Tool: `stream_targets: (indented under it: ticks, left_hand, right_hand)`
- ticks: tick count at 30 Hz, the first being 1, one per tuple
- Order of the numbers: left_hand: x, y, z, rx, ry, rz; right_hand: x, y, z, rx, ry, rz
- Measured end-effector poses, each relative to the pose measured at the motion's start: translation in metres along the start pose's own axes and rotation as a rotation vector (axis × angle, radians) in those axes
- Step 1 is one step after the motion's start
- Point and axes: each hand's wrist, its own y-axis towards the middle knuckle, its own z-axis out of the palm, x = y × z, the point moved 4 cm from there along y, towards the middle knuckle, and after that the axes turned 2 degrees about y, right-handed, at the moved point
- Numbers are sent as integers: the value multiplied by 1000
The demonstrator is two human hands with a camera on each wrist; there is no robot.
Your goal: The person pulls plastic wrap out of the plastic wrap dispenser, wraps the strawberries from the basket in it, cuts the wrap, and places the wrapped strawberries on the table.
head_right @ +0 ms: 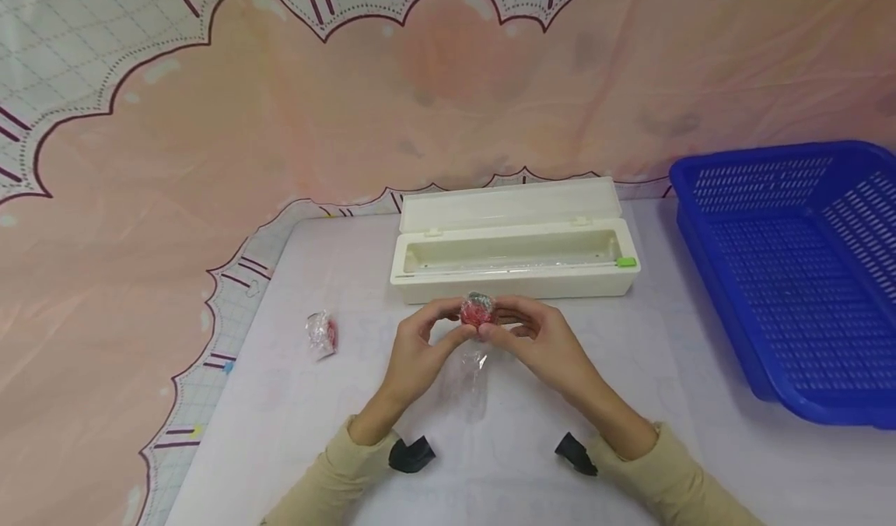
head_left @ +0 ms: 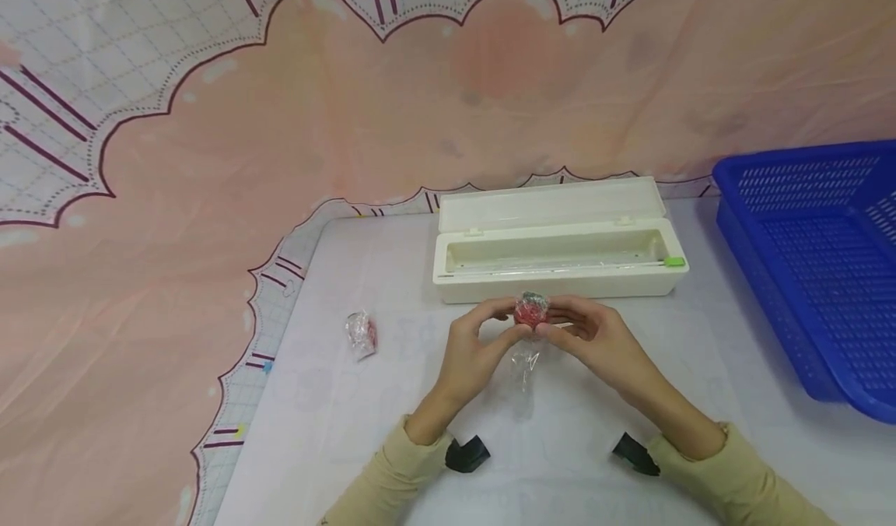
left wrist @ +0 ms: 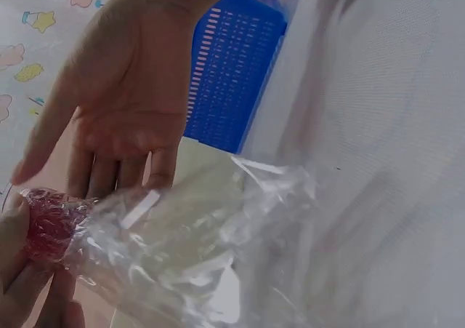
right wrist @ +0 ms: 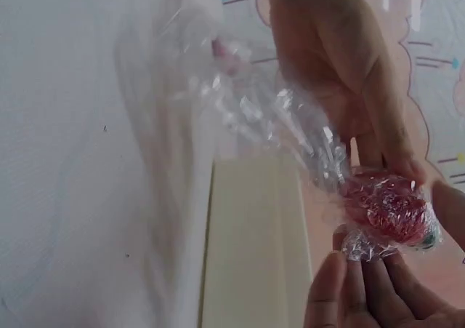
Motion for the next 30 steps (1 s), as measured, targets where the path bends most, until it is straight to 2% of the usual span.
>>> stream_targets:
  ticks: [5, 9, 11, 16, 18, 21, 24, 27, 30]
  left_hand:
    - [0, 1, 1, 22, -98, -64]
    - [-1, 3, 1, 52, -138, -86]
    - [-2, 3, 1, 90, -115, -77]
    - [-6, 3, -4, 173, 16, -38]
    - [-7, 3, -6, 182, 19, -46]
    - [-7, 3, -7, 189, -32, -79]
    - [-6, 3, -7, 193, -84, -103]
    - [-5, 3, -5, 199, -116, -91]
    - [-5, 3, -4, 201, -131, -76]
  right_hand:
    - [-1, 1, 0, 2, -38, -40]
    - [1, -1, -1, 14, -114, -73]
    - [2, -2, -2, 31, -148, -97]
    - [5, -2, -3, 75, -162, -151]
    - [5, -1, -4, 75, -176, -174]
    - [6, 1, -7, 70, -205, -196]
    - [5, 1, -8, 97, -160, -189]
    - [5, 1, -8, 126, -62, -166]
    - [5, 1, -9, 121, -15, -168]
